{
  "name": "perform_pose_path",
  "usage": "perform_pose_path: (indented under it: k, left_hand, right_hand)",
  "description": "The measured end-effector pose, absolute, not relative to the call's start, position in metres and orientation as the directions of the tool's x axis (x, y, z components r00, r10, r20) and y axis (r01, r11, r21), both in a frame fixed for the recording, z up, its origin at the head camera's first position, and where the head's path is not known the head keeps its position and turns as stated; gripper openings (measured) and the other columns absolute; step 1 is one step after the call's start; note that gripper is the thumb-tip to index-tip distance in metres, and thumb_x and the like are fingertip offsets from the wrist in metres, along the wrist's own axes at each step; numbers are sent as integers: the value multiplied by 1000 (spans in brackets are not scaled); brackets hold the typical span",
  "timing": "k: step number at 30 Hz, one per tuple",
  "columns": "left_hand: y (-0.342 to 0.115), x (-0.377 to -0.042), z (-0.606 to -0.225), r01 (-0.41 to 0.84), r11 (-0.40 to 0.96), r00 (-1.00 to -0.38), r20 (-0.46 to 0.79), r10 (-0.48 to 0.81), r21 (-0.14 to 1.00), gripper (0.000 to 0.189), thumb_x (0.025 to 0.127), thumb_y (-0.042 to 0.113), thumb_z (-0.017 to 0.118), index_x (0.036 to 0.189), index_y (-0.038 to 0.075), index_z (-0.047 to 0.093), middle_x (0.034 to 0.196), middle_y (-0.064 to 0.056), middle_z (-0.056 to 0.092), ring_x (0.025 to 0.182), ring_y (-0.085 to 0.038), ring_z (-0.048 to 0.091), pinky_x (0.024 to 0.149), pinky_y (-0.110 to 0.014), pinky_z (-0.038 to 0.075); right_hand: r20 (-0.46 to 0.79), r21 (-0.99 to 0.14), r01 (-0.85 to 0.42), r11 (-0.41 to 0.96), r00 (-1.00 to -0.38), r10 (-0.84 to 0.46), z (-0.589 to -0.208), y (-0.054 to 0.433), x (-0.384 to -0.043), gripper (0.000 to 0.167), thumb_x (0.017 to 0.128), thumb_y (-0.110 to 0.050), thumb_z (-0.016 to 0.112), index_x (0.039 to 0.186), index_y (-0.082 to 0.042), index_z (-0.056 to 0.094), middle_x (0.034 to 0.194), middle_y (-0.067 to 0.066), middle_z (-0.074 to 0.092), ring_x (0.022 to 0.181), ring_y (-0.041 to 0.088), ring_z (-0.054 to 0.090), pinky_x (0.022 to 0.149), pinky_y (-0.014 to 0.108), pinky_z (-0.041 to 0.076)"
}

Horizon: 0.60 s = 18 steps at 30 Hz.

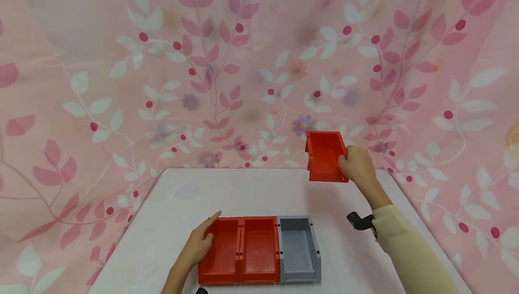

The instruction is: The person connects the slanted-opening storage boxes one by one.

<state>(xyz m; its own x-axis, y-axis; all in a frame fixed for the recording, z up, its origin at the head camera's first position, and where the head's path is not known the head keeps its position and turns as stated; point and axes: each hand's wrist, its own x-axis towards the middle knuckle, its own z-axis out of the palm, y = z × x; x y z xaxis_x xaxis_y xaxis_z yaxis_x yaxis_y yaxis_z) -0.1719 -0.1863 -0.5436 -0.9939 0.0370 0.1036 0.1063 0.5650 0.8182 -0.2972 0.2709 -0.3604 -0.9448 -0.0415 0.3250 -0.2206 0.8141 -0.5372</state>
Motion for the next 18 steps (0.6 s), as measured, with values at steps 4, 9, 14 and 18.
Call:
perform_pose_path:
  k: [4,9,14,18]
  left_hand:
    - [-185,-172,-544,109,576,-993,109,35,810,64,96,-10,49,155,16,52,149,-23,53,137,-46,48,106,-65,42]
    - [-188,-173,-544,118,588,-992,117,40,800,64,96,-9,50,155,15,52,148,-22,54,134,-44,51,105,-64,44]
    - [-194,-177,-545,105,595,-994,111,26,797,63,96,-8,50,155,15,52,148,-21,55,133,-43,51,104,-63,45]
    - [-199,-179,-547,94,605,-994,105,17,790,63,96,-7,51,155,16,52,148,-21,55,127,-39,55,99,-56,50]
  right_hand:
    - [326,-539,-219,814,-945,-38,-361,273,-293,29,94,-8,55,102,18,64,81,24,67,57,27,63,55,44,61]
    - [340,-519,-214,828,-940,-30,-360,275,-291,28,94,-9,55,99,16,65,77,21,66,56,27,62,53,44,60]
    - [340,-514,-213,831,-940,-30,-359,278,-288,27,95,-8,55,98,17,65,77,22,66,56,27,62,54,45,60]
    - [339,-513,-213,831,-940,-32,-360,280,-284,26,95,-7,55,98,17,64,77,23,65,56,27,62,55,46,60]
